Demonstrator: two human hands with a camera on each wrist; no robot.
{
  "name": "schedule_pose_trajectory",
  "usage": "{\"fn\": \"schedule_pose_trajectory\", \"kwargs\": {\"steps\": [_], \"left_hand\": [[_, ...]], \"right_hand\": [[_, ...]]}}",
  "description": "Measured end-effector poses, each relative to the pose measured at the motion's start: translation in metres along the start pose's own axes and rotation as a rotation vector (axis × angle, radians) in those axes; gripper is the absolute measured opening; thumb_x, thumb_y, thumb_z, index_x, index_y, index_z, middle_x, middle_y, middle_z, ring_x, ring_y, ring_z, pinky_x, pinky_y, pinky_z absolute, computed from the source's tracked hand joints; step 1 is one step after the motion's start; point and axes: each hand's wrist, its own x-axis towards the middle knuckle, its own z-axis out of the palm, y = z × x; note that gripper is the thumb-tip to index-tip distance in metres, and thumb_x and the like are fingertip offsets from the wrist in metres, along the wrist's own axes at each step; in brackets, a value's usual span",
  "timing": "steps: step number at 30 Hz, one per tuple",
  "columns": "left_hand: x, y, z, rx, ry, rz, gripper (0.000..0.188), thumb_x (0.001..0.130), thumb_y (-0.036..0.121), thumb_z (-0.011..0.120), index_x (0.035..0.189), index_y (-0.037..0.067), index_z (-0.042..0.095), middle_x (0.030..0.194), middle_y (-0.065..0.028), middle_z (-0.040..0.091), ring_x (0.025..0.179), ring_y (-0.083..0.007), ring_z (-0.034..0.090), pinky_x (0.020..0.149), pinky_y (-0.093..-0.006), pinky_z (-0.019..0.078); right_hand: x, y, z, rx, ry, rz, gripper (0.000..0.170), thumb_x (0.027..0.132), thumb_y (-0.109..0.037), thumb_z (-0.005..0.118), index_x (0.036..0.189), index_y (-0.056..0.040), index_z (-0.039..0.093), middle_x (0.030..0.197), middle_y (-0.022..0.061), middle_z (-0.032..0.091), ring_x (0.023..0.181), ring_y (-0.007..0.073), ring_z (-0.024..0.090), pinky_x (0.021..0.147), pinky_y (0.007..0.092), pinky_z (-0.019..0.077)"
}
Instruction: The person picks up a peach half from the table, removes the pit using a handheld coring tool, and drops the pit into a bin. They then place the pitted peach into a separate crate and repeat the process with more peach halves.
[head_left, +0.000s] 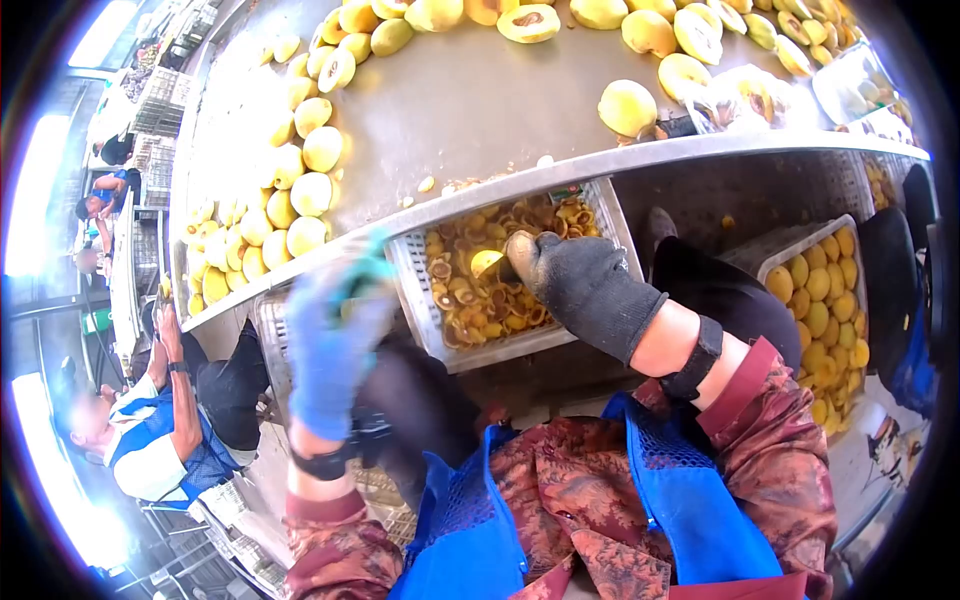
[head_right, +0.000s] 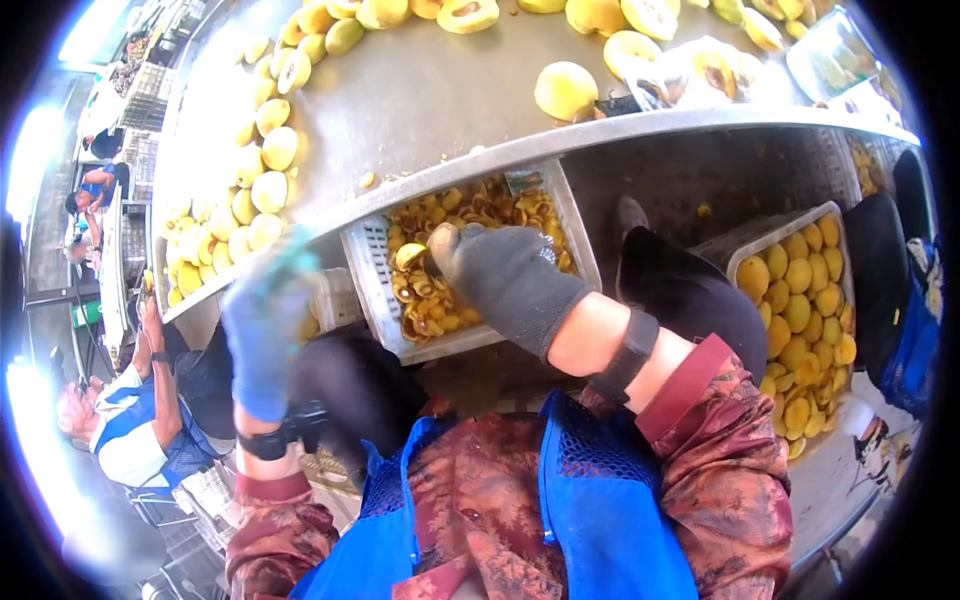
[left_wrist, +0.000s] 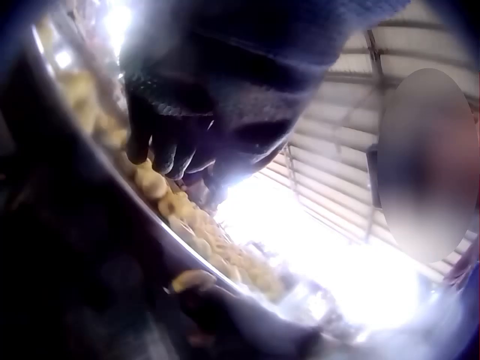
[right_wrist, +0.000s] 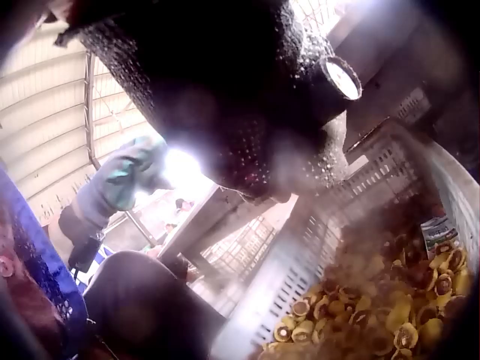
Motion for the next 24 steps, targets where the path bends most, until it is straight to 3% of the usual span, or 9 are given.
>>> {"fn": "schedule_pose_trajectory", "kwargs": {"steps": [1,2,3,8,11,14,17,22,24], "left_hand": [[0.003,0.010,0.015,-0.114,-0.127,-0.044,0.027,0.078,0.008,0.072,0.104,0.005,0.070,0.102,-0.0110,0.070,0.090,-0.0218,0.066,0.082,-0.0316,0.0511],[0.008,0.014,0.037,-0.118,-0.093,0.158,0.023,0.077,0.011,0.072,0.099,0.006,0.070,0.095,-0.0112,0.069,0.087,-0.0258,0.065,0.081,-0.0338,0.0512],[0.012,0.013,0.051,-0.066,-0.183,0.228,0.027,0.076,0.011,0.070,0.103,0.007,0.069,0.091,-0.0122,0.065,0.085,-0.0292,0.063,0.078,-0.0370,0.0508],[0.013,0.013,0.073,0.169,-0.243,0.340,0.042,0.074,0.008,0.065,0.116,0.008,0.063,0.092,-0.0117,0.060,0.087,-0.0321,0.059,0.075,-0.0429,0.0491],[0.019,0.004,0.077,0.245,-0.230,0.328,0.038,0.074,0.008,0.064,0.112,0.007,0.065,0.092,-0.0120,0.062,0.087,-0.0318,0.060,0.077,-0.0416,0.0494],[0.025,0.008,0.077,-0.001,-0.159,0.287,0.035,0.076,0.008,0.065,0.111,0.005,0.065,0.093,-0.0131,0.064,0.086,-0.0305,0.062,0.078,-0.0381,0.0505],[0.052,0.027,0.070,-0.154,-0.107,0.155,0.032,0.079,0.010,0.066,0.111,0.004,0.066,0.095,-0.0149,0.066,0.087,-0.0297,0.064,0.079,-0.0360,0.0514],[0.134,0.052,0.113,0.003,-0.179,0.401,0.048,0.082,0.025,0.069,0.124,0.004,0.059,0.107,-0.0199,0.064,0.096,-0.0354,0.064,0.085,-0.0420,0.0504],[0.164,0.068,0.151,0.230,-0.088,0.641,0.055,0.082,0.033,0.069,0.127,0.005,0.057,0.113,-0.0213,0.063,0.101,-0.0377,0.063,0.089,-0.0442,0.0488]], "right_hand": [[0.000,-0.001,0.000,0.003,0.007,0.006,0.009,0.086,-0.010,0.054,0.095,-0.0075,0.053,0.070,0.0085,0.063,0.058,0.0237,0.066,0.046,0.0377,0.0500],[0.001,-0.001,-0.001,0.006,0.016,0.017,0.008,0.086,-0.010,0.054,0.094,-0.0076,0.054,0.071,0.0090,0.063,0.060,0.0244,0.066,0.047,0.0383,0.0510],[0.001,-0.001,-0.006,0.041,0.026,0.024,0.007,0.086,-0.010,0.054,0.093,-0.0079,0.054,0.072,0.0091,0.063,0.061,0.0245,0.066,0.048,0.0385,0.0513],[-0.005,0.008,-0.030,0.097,0.027,0.029,0.007,0.087,-0.011,0.054,0.093,-0.0086,0.055,0.076,0.0090,0.063,0.067,0.0243,0.068,0.052,0.0379,0.0529],[-0.007,0.009,-0.031,0.126,0.101,-0.016,0.012,0.085,-0.010,0.057,0.096,-0.0069,0.052,0.076,0.0117,0.060,0.063,0.0275,0.066,0.049,0.0396,0.0502],[-0.006,0.014,-0.037,0.205,0.137,0.012,0.013,0.084,-0.010,0.057,0.096,-0.0076,0.052,0.075,0.0116,0.060,0.061,0.0272,0.066,0.048,0.0401,0.0503],[-0.006,0.012,-0.034,0.136,-0.101,0.121,0.011,0.088,-0.013,0.055,0.096,-0.0102,0.061,0.085,0.0095,0.067,0.077,0.0244,0.070,0.056,0.0385,0.0536],[-0.020,-0.003,0.003,0.044,-0.061,-0.070,0.020,0.084,-0.012,0.054,0.102,-0.0040,0.057,0.074,0.0115,0.060,0.059,0.0262,0.064,0.042,0.0413,0.0456],[-0.023,-0.009,0.010,-0.007,-0.058,-0.102,0.023,0.083,-0.012,0.054,0.104,-0.0024,0.058,0.074,0.0109,0.060,0.058,0.0248,0.063,0.040,0.0414,0.0432]]}}
